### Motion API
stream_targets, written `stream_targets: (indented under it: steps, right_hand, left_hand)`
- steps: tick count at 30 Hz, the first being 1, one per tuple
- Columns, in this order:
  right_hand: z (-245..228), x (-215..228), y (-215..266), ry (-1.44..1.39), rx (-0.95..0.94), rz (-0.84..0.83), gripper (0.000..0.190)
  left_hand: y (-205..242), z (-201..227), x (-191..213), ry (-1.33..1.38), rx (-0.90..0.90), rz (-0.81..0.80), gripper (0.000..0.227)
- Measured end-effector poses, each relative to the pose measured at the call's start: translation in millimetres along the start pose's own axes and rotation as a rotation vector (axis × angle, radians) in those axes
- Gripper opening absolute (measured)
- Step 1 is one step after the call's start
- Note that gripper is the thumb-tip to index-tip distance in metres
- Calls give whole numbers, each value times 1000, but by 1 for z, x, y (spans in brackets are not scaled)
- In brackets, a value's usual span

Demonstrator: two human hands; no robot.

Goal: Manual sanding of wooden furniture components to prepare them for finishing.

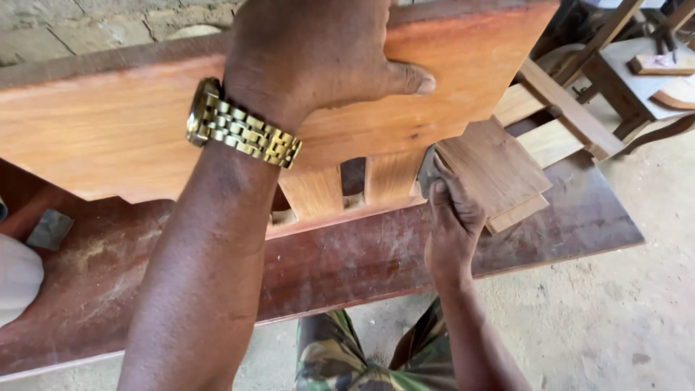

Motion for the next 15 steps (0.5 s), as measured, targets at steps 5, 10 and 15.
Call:
stream_targets:
  steps: [5, 10, 15]
  right_hand:
    - [16, 1, -7, 97, 13, -24, 29]
    - [-7, -1, -5, 150, 210, 2, 25]
    - [24, 9, -9, 79, 13, -20, 24]
  left_hand:
    - [-1, -1, 3, 53, 39, -3, 71]
    - [-2, 2, 13, 80, -18, 138, 66]
    - [0, 3, 8, -7, 5, 63, 67]
Point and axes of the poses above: each hand's wrist, its own y-axis away from the middle knuckle, its own x-axis out of the back of the hand, z = x × y, the point moved 9 cm from there along -y, towards the middle knuckle, and after that the axes turned 8 degrees about -x, right-handed, at the moved point
